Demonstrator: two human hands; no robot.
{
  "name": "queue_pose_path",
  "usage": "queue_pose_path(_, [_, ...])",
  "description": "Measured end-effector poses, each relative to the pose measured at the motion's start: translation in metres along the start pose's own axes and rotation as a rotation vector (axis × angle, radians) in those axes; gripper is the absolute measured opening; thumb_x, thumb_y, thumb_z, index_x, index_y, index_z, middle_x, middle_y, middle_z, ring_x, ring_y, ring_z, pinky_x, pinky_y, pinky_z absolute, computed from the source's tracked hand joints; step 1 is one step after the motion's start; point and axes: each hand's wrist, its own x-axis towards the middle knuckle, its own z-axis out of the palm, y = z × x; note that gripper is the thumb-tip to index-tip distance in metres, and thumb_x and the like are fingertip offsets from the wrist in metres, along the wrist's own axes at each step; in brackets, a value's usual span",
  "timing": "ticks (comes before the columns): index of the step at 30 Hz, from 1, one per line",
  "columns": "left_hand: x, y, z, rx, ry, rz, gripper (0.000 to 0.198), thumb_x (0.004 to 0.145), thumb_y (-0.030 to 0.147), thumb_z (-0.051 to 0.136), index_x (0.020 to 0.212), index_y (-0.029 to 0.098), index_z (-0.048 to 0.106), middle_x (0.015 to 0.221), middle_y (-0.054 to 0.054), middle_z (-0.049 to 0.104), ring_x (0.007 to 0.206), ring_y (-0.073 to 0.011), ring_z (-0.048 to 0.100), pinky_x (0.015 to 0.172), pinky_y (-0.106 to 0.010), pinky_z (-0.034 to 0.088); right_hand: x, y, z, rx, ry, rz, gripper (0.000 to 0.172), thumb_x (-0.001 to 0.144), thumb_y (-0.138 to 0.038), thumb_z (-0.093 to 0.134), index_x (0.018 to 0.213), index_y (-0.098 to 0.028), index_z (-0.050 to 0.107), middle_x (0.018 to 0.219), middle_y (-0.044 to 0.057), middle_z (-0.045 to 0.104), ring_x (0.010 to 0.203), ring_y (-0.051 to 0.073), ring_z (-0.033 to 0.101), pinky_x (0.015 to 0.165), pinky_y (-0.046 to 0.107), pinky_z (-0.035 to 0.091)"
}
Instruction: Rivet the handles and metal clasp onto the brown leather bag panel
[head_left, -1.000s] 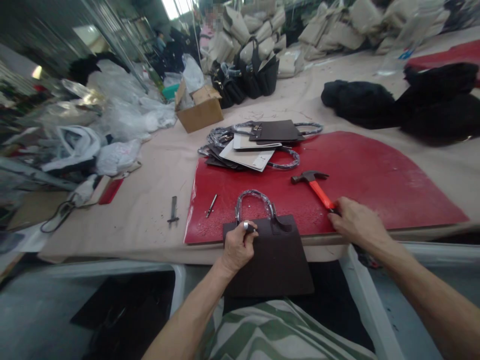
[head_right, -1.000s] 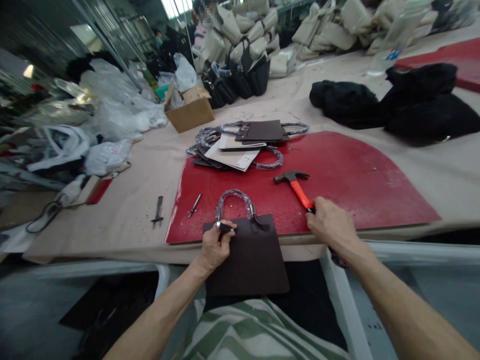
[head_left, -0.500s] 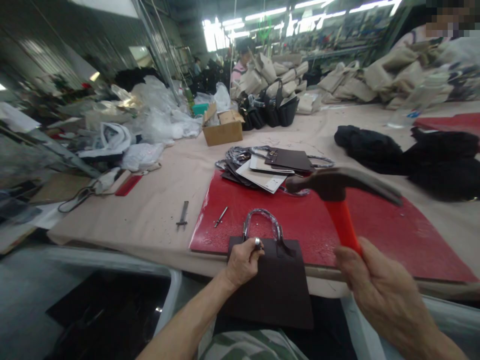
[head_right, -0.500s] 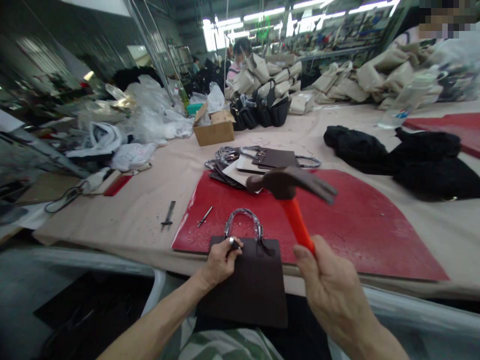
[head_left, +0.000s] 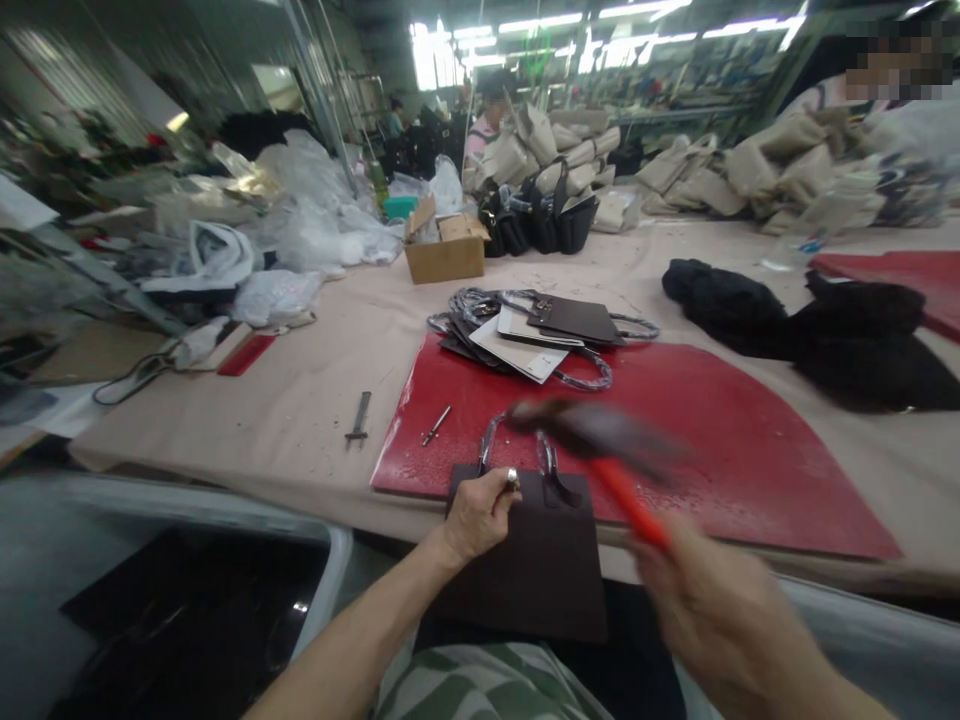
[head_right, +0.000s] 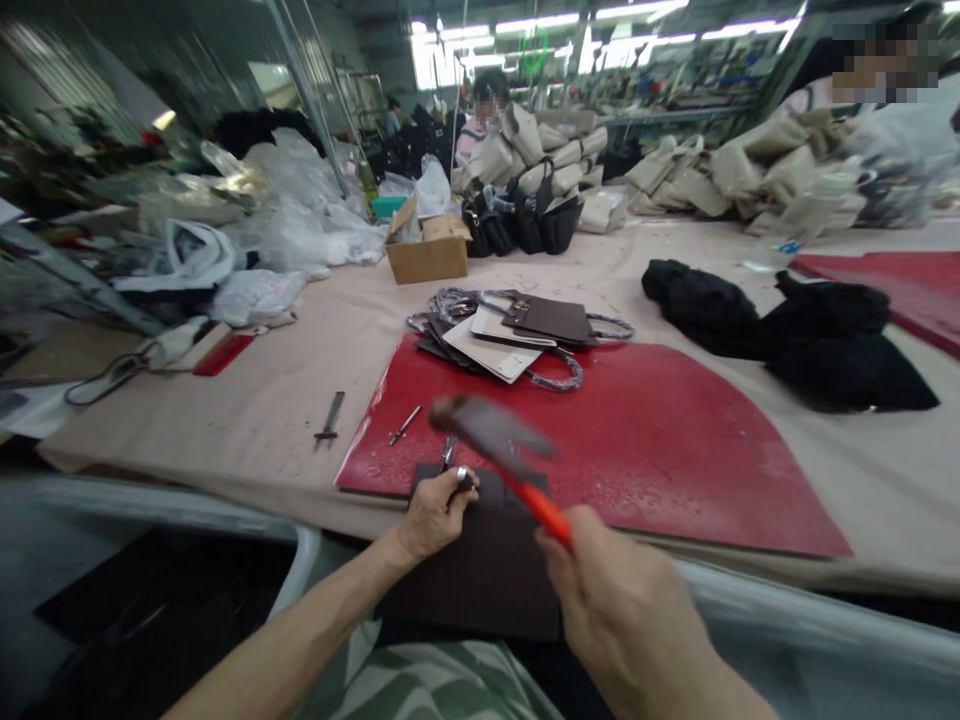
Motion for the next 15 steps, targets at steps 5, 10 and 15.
queue_pose_path(5, [0.002,0.002,-0.002,0.006,0.003,0.025,0.014,0.090,0.014,0.053,0.100,0.019,0.060,0.084,-0.005,0.072,0.076,-0.0175,0.072,0.070,-0.024,0.058,-0.008,0.013,0.031,-0.007,-0.275,0.094,0.031,0.100,-0.042,0.035,0.079,-0.023,0.049,0.053,-0.001,0.056,0.041,0.018,0.051,0.046,0.030,0.020])
queue_pose_path(10, [0.002,0.003,-0.003,0.002,0.009,0.017,0.013,0.091,0.014,0.052,0.101,0.019,0.060,0.087,-0.005,0.072,0.078,-0.0169,0.072,0.074,-0.025,0.059,-0.005,0.062,0.051,0.194,-0.375,0.390,0.038,0.097,-0.047,0.028,0.071,-0.024,0.045,0.057,0.002,0.055,0.051,0.019,0.053,0.051,0.030,0.034])
queue_pose_path(15, [0.001,0.001,-0.004,-0.031,-0.003,-0.002,0.013,0.092,0.015,0.053,0.102,0.019,0.060,0.090,-0.006,0.073,0.081,-0.0163,0.072,0.077,-0.026,0.059,0.004,0.082,0.077,-0.180,-0.237,0.431,0.030,0.095,-0.037,0.038,0.089,-0.016,0.059,0.082,0.013,0.063,0.071,0.026,0.060,0.062,0.036,0.044])
